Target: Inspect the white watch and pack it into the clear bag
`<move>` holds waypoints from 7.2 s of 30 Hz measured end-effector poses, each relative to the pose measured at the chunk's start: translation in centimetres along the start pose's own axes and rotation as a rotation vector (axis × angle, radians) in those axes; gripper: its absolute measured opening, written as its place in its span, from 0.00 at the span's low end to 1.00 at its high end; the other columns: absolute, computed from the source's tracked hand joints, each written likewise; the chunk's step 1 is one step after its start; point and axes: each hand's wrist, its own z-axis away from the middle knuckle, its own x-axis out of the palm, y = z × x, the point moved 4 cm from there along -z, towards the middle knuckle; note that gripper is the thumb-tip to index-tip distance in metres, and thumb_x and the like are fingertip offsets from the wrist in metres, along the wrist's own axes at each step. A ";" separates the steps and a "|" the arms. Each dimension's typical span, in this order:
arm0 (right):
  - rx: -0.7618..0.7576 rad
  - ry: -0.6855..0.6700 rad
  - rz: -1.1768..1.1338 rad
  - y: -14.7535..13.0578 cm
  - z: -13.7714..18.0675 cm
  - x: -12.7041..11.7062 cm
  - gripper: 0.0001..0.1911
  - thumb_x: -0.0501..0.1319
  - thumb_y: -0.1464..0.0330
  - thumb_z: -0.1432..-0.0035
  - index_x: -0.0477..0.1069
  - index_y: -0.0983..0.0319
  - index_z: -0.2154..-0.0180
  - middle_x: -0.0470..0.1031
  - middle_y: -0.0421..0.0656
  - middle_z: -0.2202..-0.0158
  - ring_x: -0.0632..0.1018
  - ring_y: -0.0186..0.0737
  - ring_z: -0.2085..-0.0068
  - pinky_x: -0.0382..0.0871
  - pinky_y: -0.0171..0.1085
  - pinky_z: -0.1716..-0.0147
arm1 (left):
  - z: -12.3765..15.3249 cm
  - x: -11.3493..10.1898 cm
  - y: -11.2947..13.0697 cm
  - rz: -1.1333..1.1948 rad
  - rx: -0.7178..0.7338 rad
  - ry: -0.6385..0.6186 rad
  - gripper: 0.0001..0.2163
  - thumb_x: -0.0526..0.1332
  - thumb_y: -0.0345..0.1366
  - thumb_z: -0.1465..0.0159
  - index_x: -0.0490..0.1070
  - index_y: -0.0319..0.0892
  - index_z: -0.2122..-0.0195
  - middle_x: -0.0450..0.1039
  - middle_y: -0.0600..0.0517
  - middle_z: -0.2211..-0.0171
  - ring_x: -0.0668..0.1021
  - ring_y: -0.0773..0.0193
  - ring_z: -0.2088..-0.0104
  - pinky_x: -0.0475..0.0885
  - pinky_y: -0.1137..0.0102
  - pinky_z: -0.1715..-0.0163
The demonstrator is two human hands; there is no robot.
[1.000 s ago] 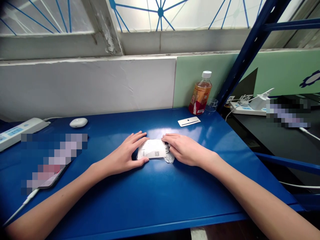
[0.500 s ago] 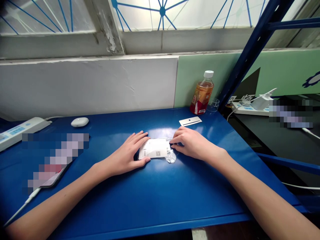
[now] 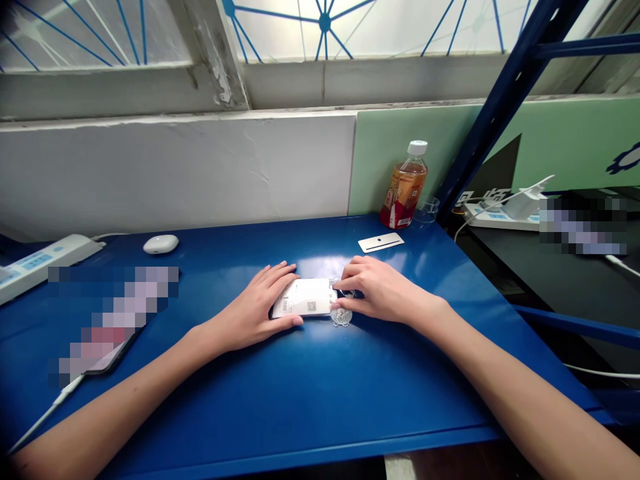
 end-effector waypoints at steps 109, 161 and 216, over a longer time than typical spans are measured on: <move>0.291 0.336 -1.899 -2.1 -8.2 0.4 0.17 0.51 0.60 0.33 0.76 0.59 0.55 0.81 0.43 0.55 0.80 0.40 0.53 0.69 0.42 0.45 | -2.5 1.1 6.2 1.827 -0.201 -0.015 0.15 0.55 0.43 0.28 0.74 0.35 0.57 0.79 0.44 0.67 0.81 0.63 0.72 0.76 0.66 0.63; 0.194 0.065 -2.048 -2.1 -6.7 1.2 0.31 0.38 0.59 0.29 0.70 0.69 0.45 0.75 0.54 0.43 0.78 0.47 0.46 0.63 0.48 0.40 | -1.9 2.0 6.6 1.856 -0.466 -0.159 0.18 0.46 0.35 0.25 0.72 0.29 0.58 0.80 0.35 0.63 0.85 0.53 0.64 0.79 0.60 0.58; 0.226 0.230 -1.889 -1.4 -6.8 1.4 0.14 0.56 0.66 0.31 0.75 0.64 0.49 0.79 0.48 0.49 0.81 0.39 0.51 0.76 0.35 0.52 | -1.8 2.4 6.4 1.744 -0.371 -0.031 0.17 0.65 0.46 0.35 0.74 0.32 0.58 0.81 0.38 0.61 0.84 0.53 0.61 0.77 0.59 0.55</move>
